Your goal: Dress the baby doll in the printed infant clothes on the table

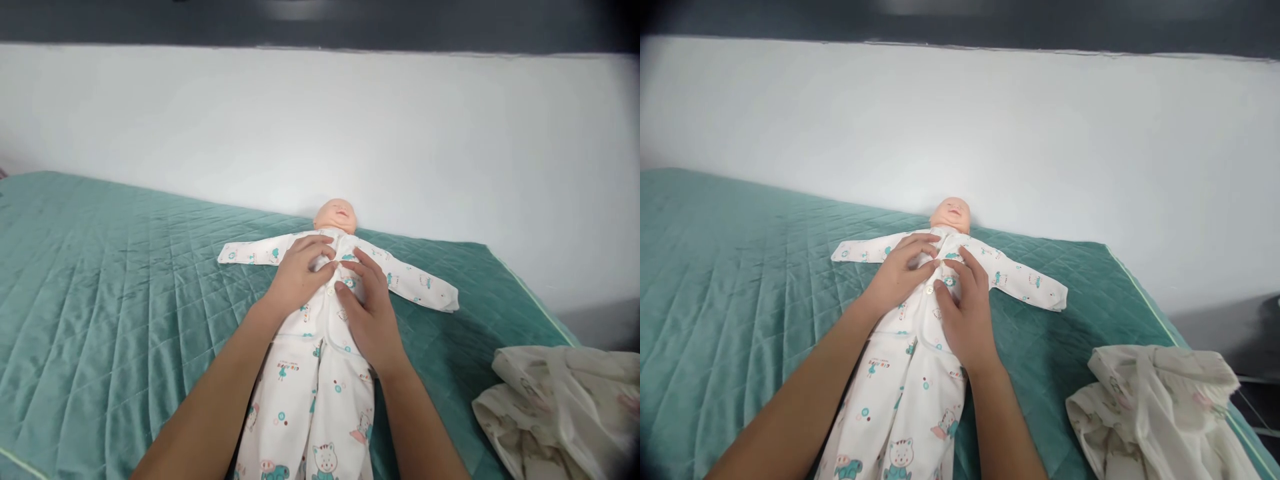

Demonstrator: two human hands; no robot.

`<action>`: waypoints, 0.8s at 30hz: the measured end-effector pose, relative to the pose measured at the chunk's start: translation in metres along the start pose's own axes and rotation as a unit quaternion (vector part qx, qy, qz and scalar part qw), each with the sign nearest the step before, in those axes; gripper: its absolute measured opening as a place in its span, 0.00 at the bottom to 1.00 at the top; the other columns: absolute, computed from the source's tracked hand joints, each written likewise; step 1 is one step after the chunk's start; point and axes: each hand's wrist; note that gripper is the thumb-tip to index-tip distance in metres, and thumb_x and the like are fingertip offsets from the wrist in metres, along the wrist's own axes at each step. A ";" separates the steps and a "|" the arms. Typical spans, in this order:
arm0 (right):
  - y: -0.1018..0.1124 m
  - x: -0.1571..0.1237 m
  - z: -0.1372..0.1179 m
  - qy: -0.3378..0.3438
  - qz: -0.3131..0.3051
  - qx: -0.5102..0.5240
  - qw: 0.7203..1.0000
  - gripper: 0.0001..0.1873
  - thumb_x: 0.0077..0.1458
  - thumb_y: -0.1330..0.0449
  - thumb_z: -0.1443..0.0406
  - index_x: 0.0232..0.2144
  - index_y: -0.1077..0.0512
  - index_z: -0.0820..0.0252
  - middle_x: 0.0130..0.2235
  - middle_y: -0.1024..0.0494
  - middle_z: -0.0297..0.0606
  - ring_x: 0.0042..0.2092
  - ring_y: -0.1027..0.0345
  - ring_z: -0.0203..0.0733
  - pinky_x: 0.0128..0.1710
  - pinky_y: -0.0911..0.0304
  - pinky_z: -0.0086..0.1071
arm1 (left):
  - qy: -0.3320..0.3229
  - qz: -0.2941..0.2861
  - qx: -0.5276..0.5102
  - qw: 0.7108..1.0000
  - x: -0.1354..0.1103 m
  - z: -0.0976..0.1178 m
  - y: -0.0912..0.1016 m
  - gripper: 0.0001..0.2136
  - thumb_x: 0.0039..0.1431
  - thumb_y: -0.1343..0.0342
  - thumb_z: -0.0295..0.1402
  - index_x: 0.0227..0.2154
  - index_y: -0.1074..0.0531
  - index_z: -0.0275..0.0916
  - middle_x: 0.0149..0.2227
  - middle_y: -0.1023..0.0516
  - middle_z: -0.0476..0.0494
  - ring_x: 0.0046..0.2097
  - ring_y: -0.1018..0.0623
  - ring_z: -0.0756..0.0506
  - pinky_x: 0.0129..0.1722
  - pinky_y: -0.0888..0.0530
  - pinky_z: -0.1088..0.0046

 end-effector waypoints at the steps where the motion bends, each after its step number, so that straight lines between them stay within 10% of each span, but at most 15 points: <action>1: 0.000 0.000 0.000 0.000 0.002 0.006 1.000 0.15 0.62 0.42 0.60 0.51 0.31 0.48 0.68 0.40 0.38 0.69 0.50 0.47 0.69 0.52 0.52 | -0.008 0.004 0.008 1.000 -0.001 0.000 0.000 0.03 0.61 0.44 0.29 0.35 0.26 0.43 0.55 0.24 0.46 0.59 0.29 0.43 0.62 0.34 0.61; 8: 0.000 0.000 0.002 -0.020 0.009 0.058 0.998 0.15 0.61 0.41 0.60 0.50 0.31 0.46 0.67 0.39 0.35 0.69 0.48 0.47 0.68 0.51 0.52 | -0.068 -0.015 0.022 0.997 -0.007 0.003 0.002 0.11 0.62 0.48 0.26 0.39 0.22 0.45 0.55 0.24 0.47 0.60 0.30 0.44 0.62 0.34 0.60; 19: 0.008 0.000 -0.002 -0.064 0.031 0.120 0.990 0.06 0.59 0.39 0.59 0.38 0.25 0.51 0.64 0.34 0.36 0.59 0.36 0.54 0.43 0.33 0.43 | 0.055 -0.069 -0.139 0.986 -0.013 0.002 0.018 0.05 0.62 0.43 0.34 0.33 0.23 0.43 0.61 0.28 0.47 0.64 0.33 0.41 0.64 0.36 0.56; 24: 0.007 -0.001 -0.001 -0.048 0.013 0.102 0.994 0.06 0.59 0.39 0.59 0.33 0.24 0.51 0.65 0.35 0.34 0.61 0.38 0.54 0.48 0.34 0.46 | 0.037 -0.134 -0.136 0.981 -0.015 0.000 0.026 0.06 0.62 0.43 0.34 0.32 0.23 0.43 0.66 0.35 0.49 0.67 0.37 0.40 0.66 0.39 0.54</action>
Point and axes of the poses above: each hand's wrist, its own x-axis towards the middle knuckle, its own y-axis out of the back of the hand, z = x × y
